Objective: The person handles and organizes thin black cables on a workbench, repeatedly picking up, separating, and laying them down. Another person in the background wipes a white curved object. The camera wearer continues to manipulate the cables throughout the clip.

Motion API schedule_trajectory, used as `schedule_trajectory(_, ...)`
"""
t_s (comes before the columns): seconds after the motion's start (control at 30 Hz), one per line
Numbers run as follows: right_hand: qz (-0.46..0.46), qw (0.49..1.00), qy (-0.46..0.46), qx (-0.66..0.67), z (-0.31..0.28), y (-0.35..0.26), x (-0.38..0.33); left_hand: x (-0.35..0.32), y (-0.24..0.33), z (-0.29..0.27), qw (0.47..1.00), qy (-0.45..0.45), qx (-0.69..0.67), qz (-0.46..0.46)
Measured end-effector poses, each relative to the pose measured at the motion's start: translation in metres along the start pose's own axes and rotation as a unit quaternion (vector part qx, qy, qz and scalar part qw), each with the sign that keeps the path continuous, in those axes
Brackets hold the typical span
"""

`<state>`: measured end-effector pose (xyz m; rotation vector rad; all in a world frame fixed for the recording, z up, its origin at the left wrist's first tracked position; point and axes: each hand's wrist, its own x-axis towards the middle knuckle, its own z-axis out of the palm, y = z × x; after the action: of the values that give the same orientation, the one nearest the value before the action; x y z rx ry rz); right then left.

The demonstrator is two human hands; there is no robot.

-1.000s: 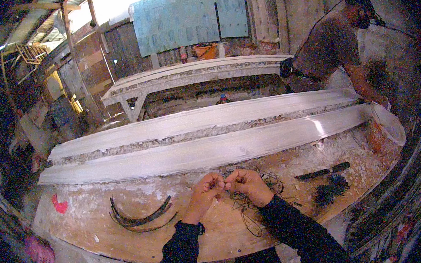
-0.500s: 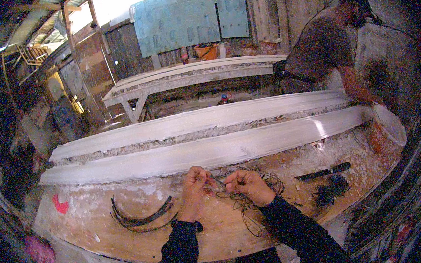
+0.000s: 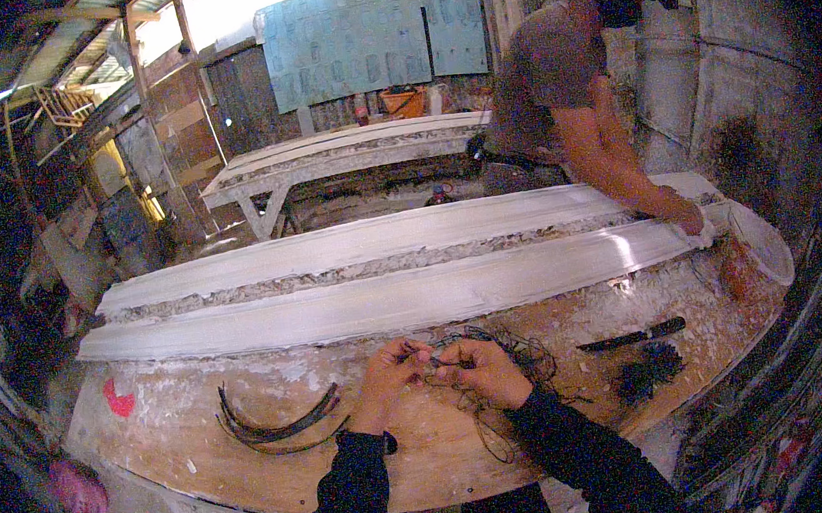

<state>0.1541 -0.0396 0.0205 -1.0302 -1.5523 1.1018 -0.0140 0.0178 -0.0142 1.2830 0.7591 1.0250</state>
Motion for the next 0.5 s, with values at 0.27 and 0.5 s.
schedule_trajectory(0.27,-0.055,0.995,-0.025,-0.086,-0.004,0.0032,-0.0014,-0.0053,0.0092,-0.006,0.999,0.019,-0.019,0.017)
schedule_trajectory(0.5,-0.043,0.998,-0.047,-0.027,-0.0051,0.0069,-0.0024,-0.0031,0.0055,-0.01,0.993,0.006,-0.117,-0.004)
